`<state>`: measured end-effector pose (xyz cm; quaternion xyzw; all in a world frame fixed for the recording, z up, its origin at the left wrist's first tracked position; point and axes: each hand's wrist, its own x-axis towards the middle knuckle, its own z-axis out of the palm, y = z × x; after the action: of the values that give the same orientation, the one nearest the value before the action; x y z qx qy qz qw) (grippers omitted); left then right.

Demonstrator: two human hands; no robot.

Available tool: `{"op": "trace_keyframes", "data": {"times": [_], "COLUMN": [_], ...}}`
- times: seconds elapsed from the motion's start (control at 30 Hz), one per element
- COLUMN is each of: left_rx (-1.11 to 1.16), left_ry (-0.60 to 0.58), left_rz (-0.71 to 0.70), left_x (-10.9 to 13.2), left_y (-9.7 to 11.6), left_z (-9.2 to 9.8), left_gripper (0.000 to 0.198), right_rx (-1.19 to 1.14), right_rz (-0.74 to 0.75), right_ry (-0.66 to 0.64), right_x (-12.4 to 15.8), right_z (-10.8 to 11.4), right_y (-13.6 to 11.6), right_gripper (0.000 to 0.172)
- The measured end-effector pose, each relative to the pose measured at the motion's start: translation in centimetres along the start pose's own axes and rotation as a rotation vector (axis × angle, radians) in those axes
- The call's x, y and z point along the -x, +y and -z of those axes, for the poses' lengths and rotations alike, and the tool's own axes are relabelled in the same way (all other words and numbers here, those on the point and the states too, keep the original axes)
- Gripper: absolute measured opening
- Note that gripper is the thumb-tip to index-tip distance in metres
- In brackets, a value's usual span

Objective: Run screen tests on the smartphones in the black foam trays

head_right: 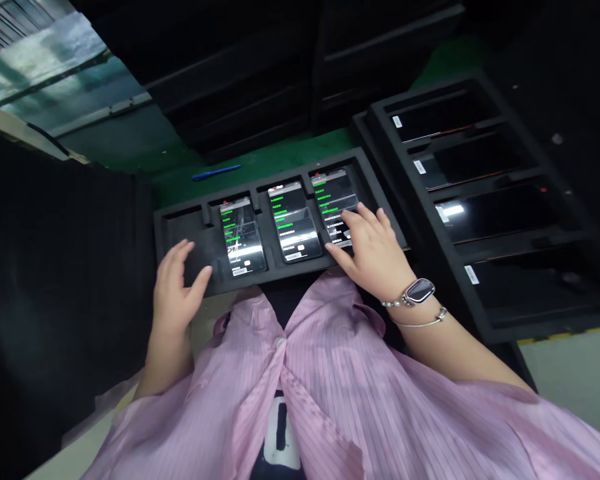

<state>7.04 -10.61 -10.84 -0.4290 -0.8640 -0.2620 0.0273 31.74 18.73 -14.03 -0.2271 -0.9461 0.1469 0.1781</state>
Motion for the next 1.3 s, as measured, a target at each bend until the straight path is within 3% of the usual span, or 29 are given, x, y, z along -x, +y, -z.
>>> {"op": "trace_keyframes", "data": {"times": [0.1,0.17,0.27,0.33,0.47,0.57,0.63,0.77,0.83,0.93,0.97,1.03,1.1,1.17,1.3], "left_rx": [-0.023,0.029,0.126,0.126,0.072,0.069,0.055,0.032,0.022,-0.100,-0.143,-0.163,-0.117,-0.098,-0.169], "left_ry": [0.074,0.071,0.043,0.061,0.213,0.370,0.404,0.338,0.248,0.036,-0.010,-0.053,-0.082,-0.117,-0.134], "left_rz": [0.144,0.239,0.390,0.449,0.404,0.306,0.292,0.369,0.369,0.301,0.255,0.111,-0.082,-0.241,-0.302], "left_x": [2.7,4.7,7.1,7.6,6.4,4.6,3.7,3.5,4.2,5.4,5.7,5.8,5.3,4.4,2.6], "left_y": [-2.8,-4.3,-5.1,-4.6,-2.8,-1.8,-1.6,-2.2,-2.6,-2.2,-1.7,-0.2,1.3,2.5,2.8], "left_z": [1.0,0.9,0.3,0.1,1.7,3.9,5.3,6.3,5.8,4.4,3.8,2.5,1.4,0.4,-1.5], "left_gripper": [0.066,0.075,0.078,0.075,0.068,0.062,0.060,0.054,0.052,0.054,0.056,0.056,0.053,0.049,0.041], "right_rx": [-0.003,-0.036,-0.152,-0.202,-0.330,-0.427,-0.345,-0.221,-0.245,-0.182,-0.149,-0.122,-0.161,-0.260,-0.315], "right_rz": [-0.067,-0.194,-0.497,-0.620,-0.577,-0.502,-0.453,-0.382,-0.441,-0.552,-0.517,-0.307,-0.041,0.164,0.461], "right_ry": [0.088,0.158,0.080,0.062,0.337,0.515,0.565,0.521,0.456,0.218,0.157,0.143,0.195,0.142,-0.080], "right_x": [0.4,1.0,2.3,2.7,1.7,-0.2,-1.2,-1.4,-0.3,1.9,2.6,3.3,3.2,2.4,0.5], "right_z": [0.7,1.0,1.0,0.7,1.2,3.4,5.2,6.6,5.6,3.1,2.4,1.8,2.2,3.1,2.7], "right_y": [2.4,3.6,4.7,4.9,4.7,3.9,3.3,2.8,3.4,4.4,4.4,3.6,1.7,-0.8,-4.9], "right_gripper": [0.063,0.068,0.074,0.071,0.064,0.073,0.076,0.078,0.074,0.071,0.072,0.075,0.069,0.058,0.047]}}
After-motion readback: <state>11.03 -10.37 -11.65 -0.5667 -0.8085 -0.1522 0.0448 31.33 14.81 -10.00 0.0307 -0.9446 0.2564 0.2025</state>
